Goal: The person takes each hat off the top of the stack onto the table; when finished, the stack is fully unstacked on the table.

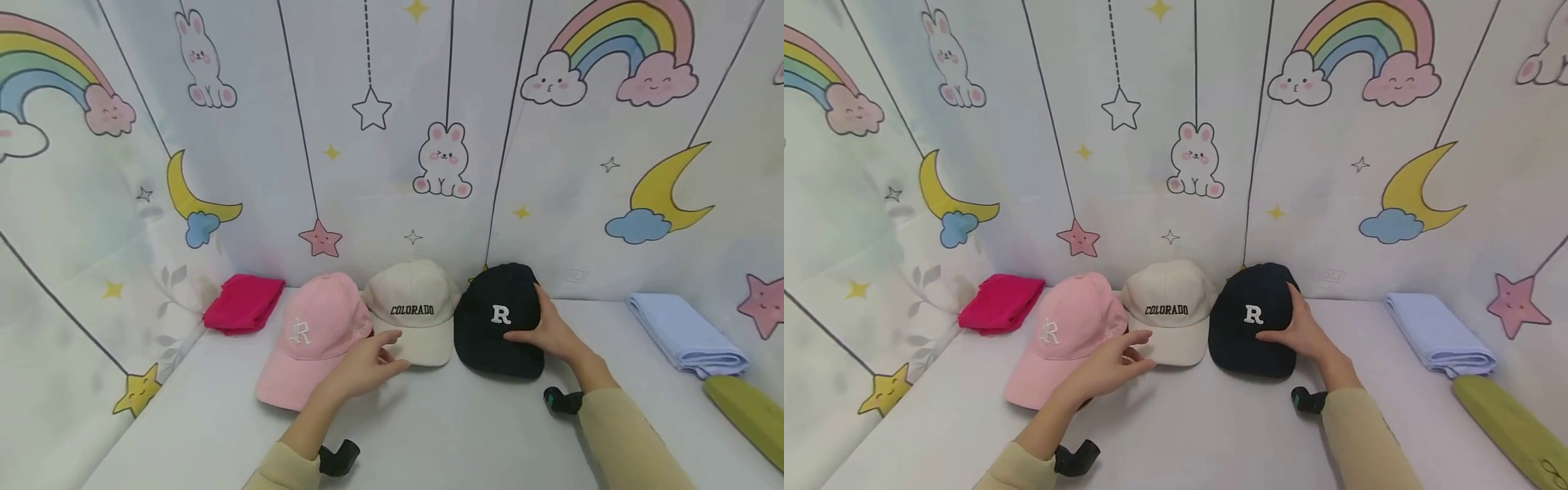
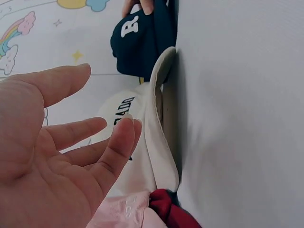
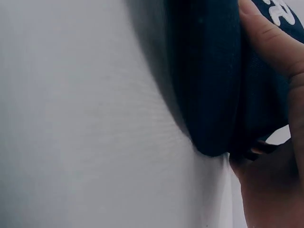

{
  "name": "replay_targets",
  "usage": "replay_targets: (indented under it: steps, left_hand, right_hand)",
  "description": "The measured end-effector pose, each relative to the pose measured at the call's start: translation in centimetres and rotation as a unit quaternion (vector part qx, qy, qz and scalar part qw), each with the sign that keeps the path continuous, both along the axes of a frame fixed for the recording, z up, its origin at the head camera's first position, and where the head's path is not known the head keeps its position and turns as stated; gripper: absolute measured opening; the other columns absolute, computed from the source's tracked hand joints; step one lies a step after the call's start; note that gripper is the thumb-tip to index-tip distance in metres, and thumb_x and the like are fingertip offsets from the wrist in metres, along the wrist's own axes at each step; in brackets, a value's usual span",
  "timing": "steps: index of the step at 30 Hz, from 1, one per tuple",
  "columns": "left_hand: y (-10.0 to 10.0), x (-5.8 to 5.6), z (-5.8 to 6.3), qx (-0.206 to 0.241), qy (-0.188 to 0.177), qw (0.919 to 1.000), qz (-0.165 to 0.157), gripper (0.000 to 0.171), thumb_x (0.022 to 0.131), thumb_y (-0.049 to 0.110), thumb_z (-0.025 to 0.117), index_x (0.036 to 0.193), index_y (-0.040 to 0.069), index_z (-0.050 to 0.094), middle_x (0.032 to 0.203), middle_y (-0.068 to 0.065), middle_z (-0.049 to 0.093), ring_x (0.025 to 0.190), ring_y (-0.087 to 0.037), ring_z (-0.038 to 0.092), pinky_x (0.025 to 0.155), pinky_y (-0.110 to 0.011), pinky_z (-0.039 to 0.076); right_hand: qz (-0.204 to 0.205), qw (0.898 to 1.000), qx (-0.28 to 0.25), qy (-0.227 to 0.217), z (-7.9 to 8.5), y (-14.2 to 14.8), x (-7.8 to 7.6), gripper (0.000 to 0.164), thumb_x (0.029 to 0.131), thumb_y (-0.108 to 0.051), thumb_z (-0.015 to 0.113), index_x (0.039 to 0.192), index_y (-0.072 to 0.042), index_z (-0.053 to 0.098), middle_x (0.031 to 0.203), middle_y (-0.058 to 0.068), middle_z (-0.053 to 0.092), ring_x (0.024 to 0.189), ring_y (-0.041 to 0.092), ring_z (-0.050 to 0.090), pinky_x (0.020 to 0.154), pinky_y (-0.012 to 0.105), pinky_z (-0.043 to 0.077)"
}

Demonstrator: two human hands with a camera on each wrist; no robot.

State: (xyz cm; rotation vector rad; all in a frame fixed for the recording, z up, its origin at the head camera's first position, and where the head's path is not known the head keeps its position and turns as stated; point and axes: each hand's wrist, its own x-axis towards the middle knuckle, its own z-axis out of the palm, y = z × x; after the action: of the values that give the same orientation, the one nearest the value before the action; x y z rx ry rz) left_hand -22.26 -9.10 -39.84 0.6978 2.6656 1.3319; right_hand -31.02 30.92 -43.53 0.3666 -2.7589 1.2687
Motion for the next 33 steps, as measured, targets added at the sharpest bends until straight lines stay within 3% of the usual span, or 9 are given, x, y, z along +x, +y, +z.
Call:
replay_targets:
  steps: [10,15,18,22,29,33]
  left_hand:
    - [-2.2,1.0,-0.1,0.007,-0.01,0.9999,0.009,0.062,0.095,0.028,0.071,0.146,0.0,0.05,0.131,-0.014,0.061,0.099,-0.017,0.061,0.079,-0.031,0.052]
    - [-3.7,1.6,0.5,0.027,0.0,0.9991,0.032,0.064,0.094,0.027,0.073,0.149,0.006,0.048,0.137,-0.011,0.057,0.104,-0.022,0.06,0.088,-0.039,0.051]
    - [-4.8,2.1,1.1,0.037,-0.007,0.9974,0.062,0.065,0.093,0.027,0.075,0.15,0.01,0.048,0.133,-0.008,0.058,0.104,-0.022,0.061,0.092,-0.043,0.051]
    - [-6.4,2.4,1.8,0.046,-0.003,0.9941,0.099,0.064,0.092,0.029,0.076,0.148,0.011,0.05,0.134,-0.008,0.06,0.104,-0.019,0.063,0.094,-0.041,0.052]
    - [-9.8,2.2,3.0,0.063,0.055,0.9902,0.112,0.063,0.093,0.022,0.076,0.148,0.008,0.048,0.138,-0.012,0.058,0.108,-0.024,0.062,0.093,-0.042,0.053]
    - [-11.7,2.1,3.3,0.062,0.072,0.9861,0.136,0.064,0.093,0.022,0.076,0.149,0.008,0.047,0.138,-0.012,0.058,0.109,-0.025,0.061,0.091,-0.041,0.053]
  right_hand:
    - [0.007,1.0,-0.002,0.025,-0.2,0.2,-0.9,0.127,0.077,-0.027,0.09,0.16,-0.002,-0.003,0.162,0.033,0.004,0.146,0.053,0.011,0.113,0.069,0.013]
    - [0.001,1.0,0.01,0.016,0.2,0.3,-0.7,0.127,0.079,-0.029,0.089,0.16,-0.005,-0.006,0.158,0.037,0.008,0.143,0.056,0.014,0.11,0.072,0.017]
    - [-0.005,1.0,0.024,0.016,0.7,0.4,-0.5,0.128,0.079,-0.033,0.088,0.16,-0.005,-0.007,0.156,0.039,0.011,0.141,0.058,0.017,0.108,0.073,0.02]
    - [-0.008,0.999,0.034,0.02,1.9,0.4,0.1,0.127,0.081,-0.035,0.086,0.16,-0.005,-0.008,0.155,0.04,0.014,0.14,0.059,0.02,0.106,0.075,0.022]
    - [-0.004,0.998,0.041,0.056,4.7,-0.7,0.7,0.12,0.083,-0.032,0.085,0.161,-0.006,-0.003,0.156,0.038,0.015,0.139,0.059,0.023,0.103,0.075,0.027]
    - [0.014,0.996,0.019,0.081,6.4,-2.7,1.2,0.115,0.084,-0.027,0.085,0.162,-0.007,0.003,0.157,0.034,0.018,0.14,0.054,0.023,0.106,0.072,0.026]
